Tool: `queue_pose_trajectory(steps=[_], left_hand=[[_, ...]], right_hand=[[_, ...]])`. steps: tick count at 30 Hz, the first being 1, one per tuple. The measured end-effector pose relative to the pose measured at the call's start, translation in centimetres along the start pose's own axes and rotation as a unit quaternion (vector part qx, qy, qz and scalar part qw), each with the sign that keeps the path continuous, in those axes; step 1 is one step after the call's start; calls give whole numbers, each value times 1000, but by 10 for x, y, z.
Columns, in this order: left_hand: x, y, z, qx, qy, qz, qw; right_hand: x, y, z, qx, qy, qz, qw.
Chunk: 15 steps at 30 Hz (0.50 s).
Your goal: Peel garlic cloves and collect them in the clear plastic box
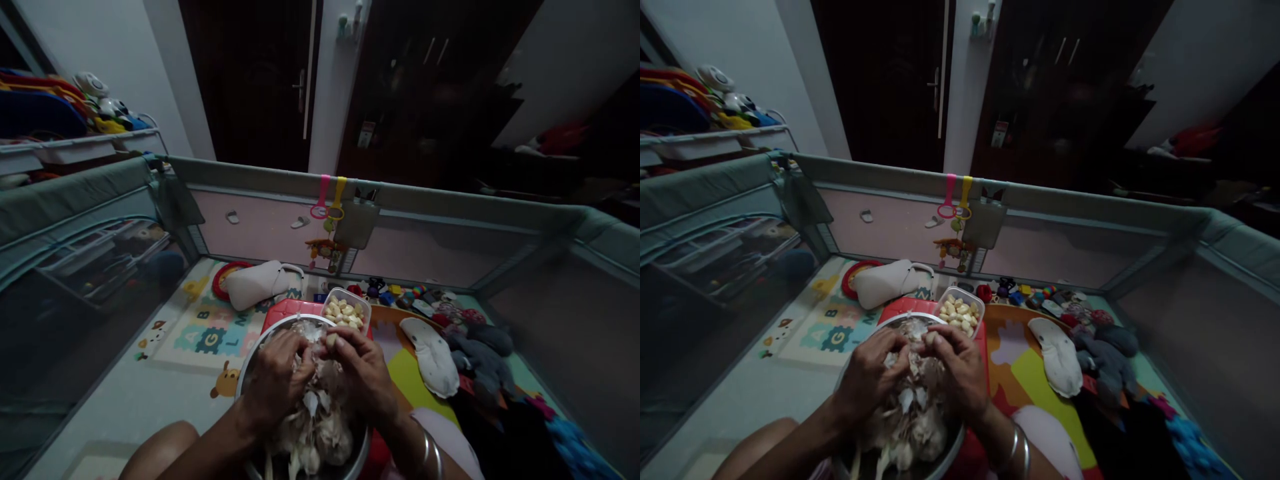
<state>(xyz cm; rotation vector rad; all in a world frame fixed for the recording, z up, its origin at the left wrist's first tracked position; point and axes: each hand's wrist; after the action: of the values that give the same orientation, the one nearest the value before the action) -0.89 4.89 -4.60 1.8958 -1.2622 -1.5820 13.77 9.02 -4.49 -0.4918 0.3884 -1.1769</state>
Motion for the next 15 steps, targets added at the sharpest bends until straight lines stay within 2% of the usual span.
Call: queue_pose_trajectory(steps=[2,5,10,15], left_hand=[[0,1,0,-9,0,3,1000],[1,4,0,-1,-16,16,1000],[0,10,-3,54,-26,37,997],[1,11,-1,90,-41,15,995]], right_hand=[[-5,1,2,-92,-27,-27,995],[-7,2,2,-126,-47,-31,990],[-5,4,-3,-76,-70,7,995],[-2,6,-3,52,22,16,998]])
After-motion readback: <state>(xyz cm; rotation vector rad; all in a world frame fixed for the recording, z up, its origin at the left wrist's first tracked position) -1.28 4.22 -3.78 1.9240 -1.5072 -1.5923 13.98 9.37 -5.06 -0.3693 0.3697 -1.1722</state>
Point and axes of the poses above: each hand's wrist, its own x-axis away from the middle knuckle, its own y-axis out of the back of the hand, z = x × y, and after that the axes turned 14 degrees about -x, right-handed
